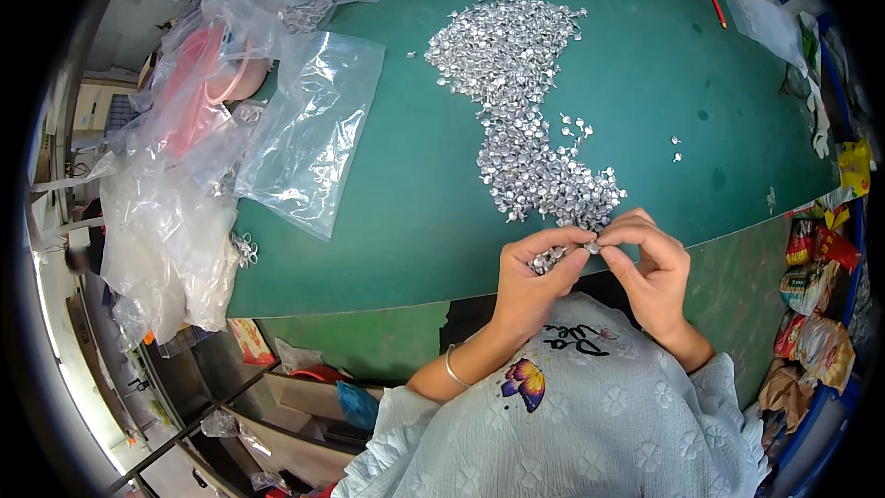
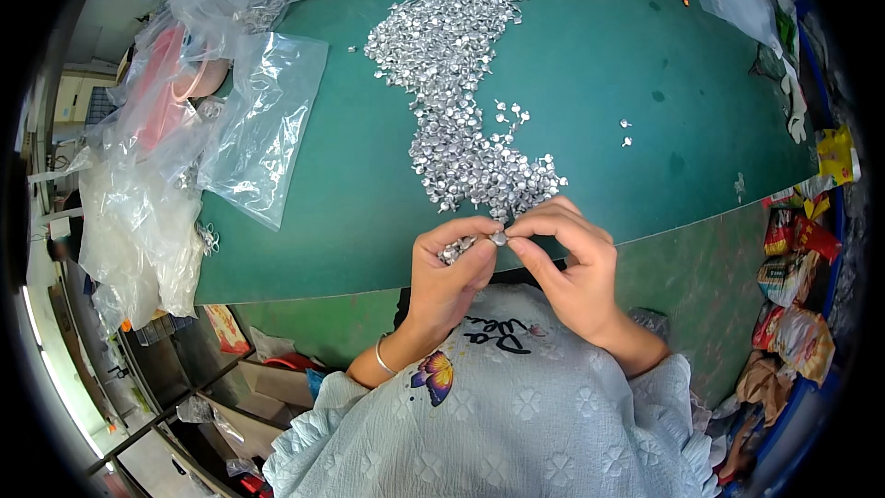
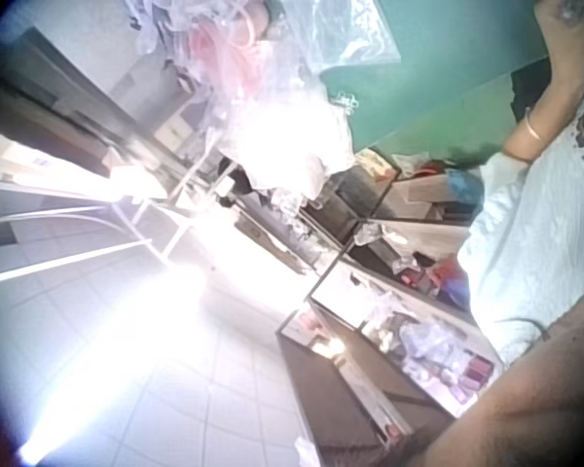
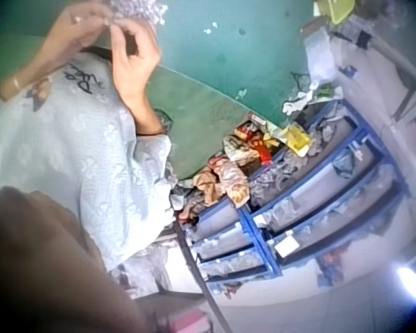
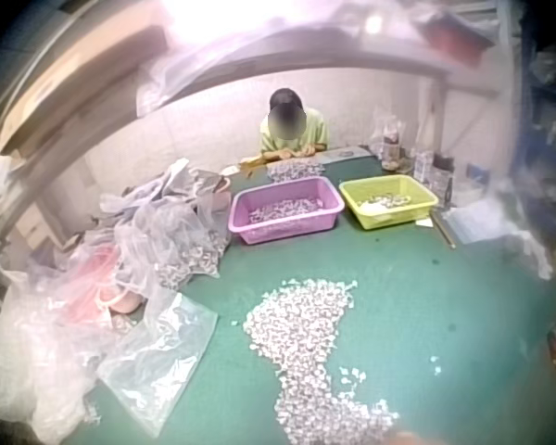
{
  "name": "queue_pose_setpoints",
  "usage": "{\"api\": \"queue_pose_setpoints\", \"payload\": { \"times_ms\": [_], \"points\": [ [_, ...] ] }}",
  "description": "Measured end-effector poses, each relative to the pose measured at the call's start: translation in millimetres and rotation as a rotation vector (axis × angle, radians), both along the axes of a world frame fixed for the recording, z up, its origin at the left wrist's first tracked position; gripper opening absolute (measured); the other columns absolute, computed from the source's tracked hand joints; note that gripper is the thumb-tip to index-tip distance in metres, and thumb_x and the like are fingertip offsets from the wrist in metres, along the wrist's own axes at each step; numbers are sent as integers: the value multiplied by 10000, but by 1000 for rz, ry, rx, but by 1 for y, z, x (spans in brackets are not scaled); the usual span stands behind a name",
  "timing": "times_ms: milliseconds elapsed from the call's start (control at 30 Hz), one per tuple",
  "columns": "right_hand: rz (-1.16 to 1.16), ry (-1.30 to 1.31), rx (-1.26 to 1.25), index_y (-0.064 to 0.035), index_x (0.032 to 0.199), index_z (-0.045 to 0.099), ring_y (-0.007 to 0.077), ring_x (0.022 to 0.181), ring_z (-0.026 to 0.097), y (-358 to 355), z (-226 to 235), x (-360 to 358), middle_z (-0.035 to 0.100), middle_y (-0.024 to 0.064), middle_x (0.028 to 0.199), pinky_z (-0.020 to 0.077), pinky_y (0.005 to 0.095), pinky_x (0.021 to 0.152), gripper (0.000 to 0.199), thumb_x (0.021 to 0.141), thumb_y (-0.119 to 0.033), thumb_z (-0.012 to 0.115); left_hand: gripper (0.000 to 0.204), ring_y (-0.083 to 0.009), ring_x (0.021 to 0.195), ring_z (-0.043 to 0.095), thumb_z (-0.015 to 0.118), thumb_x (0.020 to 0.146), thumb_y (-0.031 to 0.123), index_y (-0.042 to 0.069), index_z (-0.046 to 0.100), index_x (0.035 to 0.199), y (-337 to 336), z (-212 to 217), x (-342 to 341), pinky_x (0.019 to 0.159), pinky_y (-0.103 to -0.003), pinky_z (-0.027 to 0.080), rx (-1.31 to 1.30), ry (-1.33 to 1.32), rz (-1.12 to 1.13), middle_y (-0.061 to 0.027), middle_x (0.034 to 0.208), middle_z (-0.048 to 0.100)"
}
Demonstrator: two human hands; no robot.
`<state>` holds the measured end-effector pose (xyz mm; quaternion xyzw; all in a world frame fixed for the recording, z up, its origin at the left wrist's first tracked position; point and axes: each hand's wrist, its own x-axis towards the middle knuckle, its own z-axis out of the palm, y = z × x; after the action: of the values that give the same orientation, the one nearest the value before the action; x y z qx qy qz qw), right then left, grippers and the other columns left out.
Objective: The person repeatedly picks up small silver components from a pile on a green table and assembles them by hand. They handle the parts one at a time, manipulating them with both hands, and occasionally place them into a plastic bag.
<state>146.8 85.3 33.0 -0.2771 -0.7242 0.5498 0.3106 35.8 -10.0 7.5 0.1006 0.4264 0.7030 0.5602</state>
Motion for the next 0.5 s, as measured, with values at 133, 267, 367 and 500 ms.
{"api": "queue_pose_setpoints", "payload": {
  "times_ms": [133,267,367,500],
  "points": [
    [-12,42,123,22,780,626,205,741,558,-2,5,-1,621,93,759,434,289,677,138,652,58,660,173,-48,489,381,567,791,-29,-47,598,960,-1,1,0,431,-202,272,2,117,11,-4,609,492],
    [-11,53,77,22,780,633,206,750,558,-2,6,0,624,90,760,438,294,680,158,634,69,667,175,-26,647,458,595,770,-36,-6,640,937,-4,3,-1,563,-164,364,8,132,7,11,747,564],
    [-7,82,15,26,786,636,205,764,555,-3,6,1,627,87,765,437,293,686,167,632,81,670,171,-35,672,467,596,766,-41,-11,638,929,-5,5,-2,592,-168,372,16,139,-5,12,750,567],
    [11,106,-53,32,792,638,202,782,552,-3,5,2,631,85,770,435,289,691,171,635,91,673,158,-40,668,471,590,766,-48,-17,636,914,-5,7,-2,589,-174,376,37,213,-3,1,756,575]
  ]
}}
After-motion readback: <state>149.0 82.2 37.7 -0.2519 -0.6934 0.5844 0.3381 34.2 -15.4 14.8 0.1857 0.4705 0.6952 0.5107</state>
